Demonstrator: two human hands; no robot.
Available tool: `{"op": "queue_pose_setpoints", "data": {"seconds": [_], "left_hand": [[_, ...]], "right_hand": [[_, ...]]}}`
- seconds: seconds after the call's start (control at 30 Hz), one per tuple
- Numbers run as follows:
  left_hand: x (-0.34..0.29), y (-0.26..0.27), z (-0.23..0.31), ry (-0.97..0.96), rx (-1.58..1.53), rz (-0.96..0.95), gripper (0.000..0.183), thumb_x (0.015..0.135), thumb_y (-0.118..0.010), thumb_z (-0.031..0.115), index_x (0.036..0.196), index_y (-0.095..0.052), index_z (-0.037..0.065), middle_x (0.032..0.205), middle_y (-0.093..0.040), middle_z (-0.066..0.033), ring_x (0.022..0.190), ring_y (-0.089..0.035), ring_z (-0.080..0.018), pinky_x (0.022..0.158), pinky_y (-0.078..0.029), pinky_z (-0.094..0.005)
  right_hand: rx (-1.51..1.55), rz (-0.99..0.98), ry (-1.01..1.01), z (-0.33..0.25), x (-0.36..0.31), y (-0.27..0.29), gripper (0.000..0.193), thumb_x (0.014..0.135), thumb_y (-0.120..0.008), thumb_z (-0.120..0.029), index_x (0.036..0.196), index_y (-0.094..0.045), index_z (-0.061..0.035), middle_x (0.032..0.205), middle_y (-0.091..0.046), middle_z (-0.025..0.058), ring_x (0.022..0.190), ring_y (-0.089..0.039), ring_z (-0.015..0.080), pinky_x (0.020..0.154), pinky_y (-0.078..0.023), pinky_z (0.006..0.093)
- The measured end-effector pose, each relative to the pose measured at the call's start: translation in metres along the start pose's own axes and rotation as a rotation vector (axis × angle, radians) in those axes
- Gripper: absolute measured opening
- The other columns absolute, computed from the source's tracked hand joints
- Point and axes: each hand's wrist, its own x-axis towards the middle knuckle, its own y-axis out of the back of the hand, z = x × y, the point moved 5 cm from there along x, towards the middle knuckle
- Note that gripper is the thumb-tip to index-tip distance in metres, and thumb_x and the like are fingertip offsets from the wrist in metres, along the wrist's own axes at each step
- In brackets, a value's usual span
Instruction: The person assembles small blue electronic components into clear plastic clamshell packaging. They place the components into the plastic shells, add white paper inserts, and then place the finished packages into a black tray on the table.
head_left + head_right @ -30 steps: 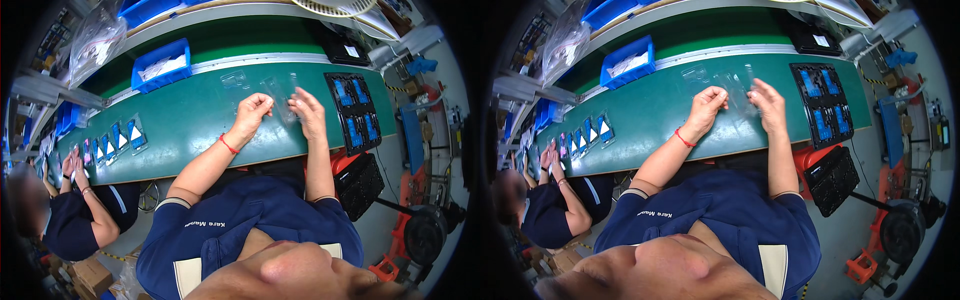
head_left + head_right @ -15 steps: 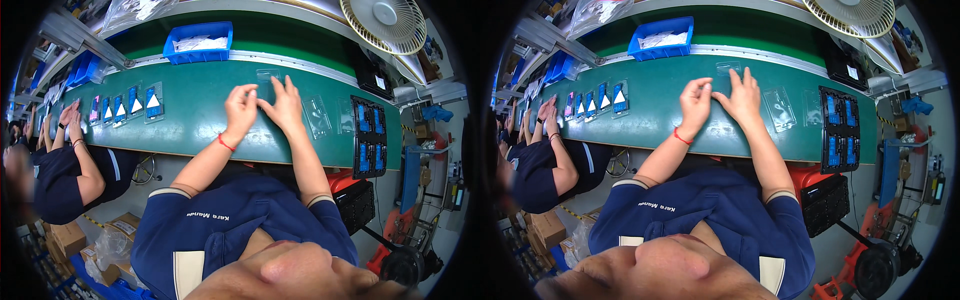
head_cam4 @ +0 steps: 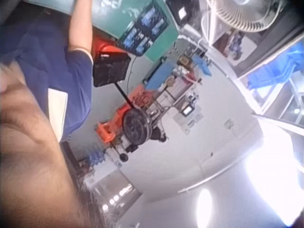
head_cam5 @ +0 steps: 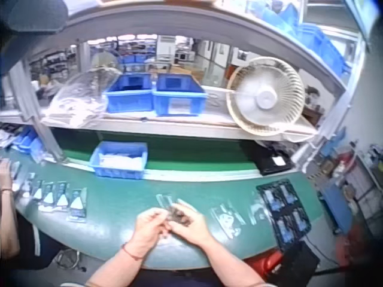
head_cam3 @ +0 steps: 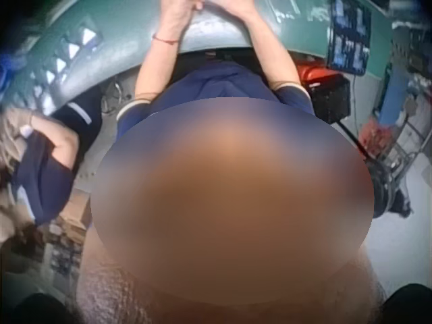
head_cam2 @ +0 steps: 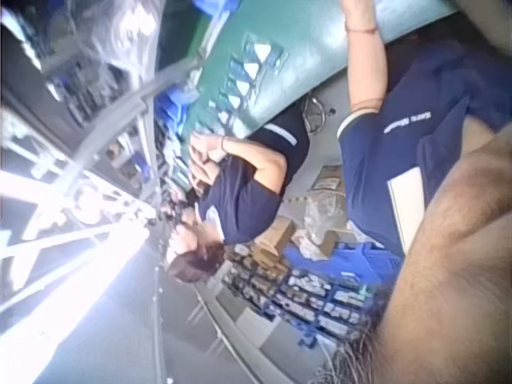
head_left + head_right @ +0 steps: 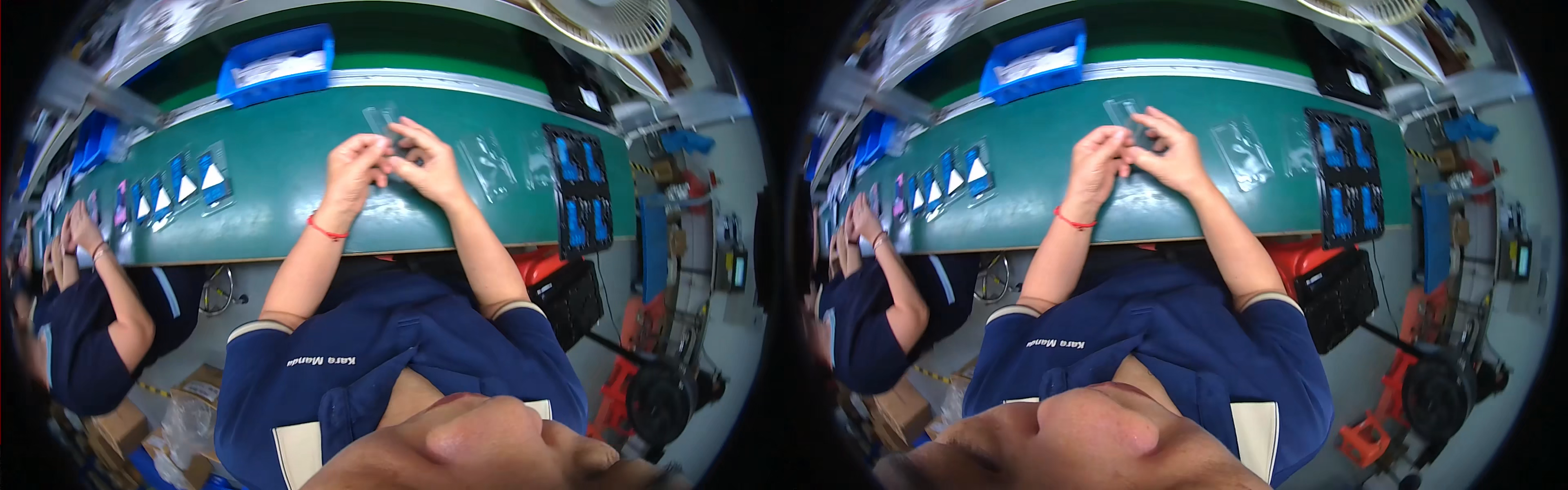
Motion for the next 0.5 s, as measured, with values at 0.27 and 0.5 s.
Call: {"op": "queue_pose_setpoints", "data": {"seconds": [0.27, 0.5], "left_hand": [[0.001, 0.016, 0.003, 0.167, 0.210, 0.113, 0.014, 0.089, -0.068, 0.014, 0.084, -0.060, 0.003, 0.067, -0.056, -0.0016, 0.051, -0.051, -0.0062, 0.038, -0.037, -0.0193], [0.004, 0.023, 0.001, -0.051, 0.783, 0.215, 0.037, 0.085, -0.070, 0.010, 0.118, -0.060, -0.003, 0.073, -0.061, 0.0015, 0.053, -0.045, -0.0022, 0.051, -0.038, -0.0196]], "right_hand": [[-1.134, 0.363, 0.069, -0.025, -0.062, 0.084, 0.063, 0.073, -0.079, -0.033, 0.128, -0.059, -0.0082, 0.132, -0.050, 0.0280, 0.120, -0.048, 0.0386, 0.100, -0.040, 0.0438], [-0.277, 0.392, -0.185, -0.003, -0.076, 0.119, 0.049, 0.076, -0.073, -0.014, 0.123, -0.061, -0.0049, 0.113, -0.064, 0.0177, 0.091, -0.062, 0.0227, 0.078, -0.051, 0.0322]]}}
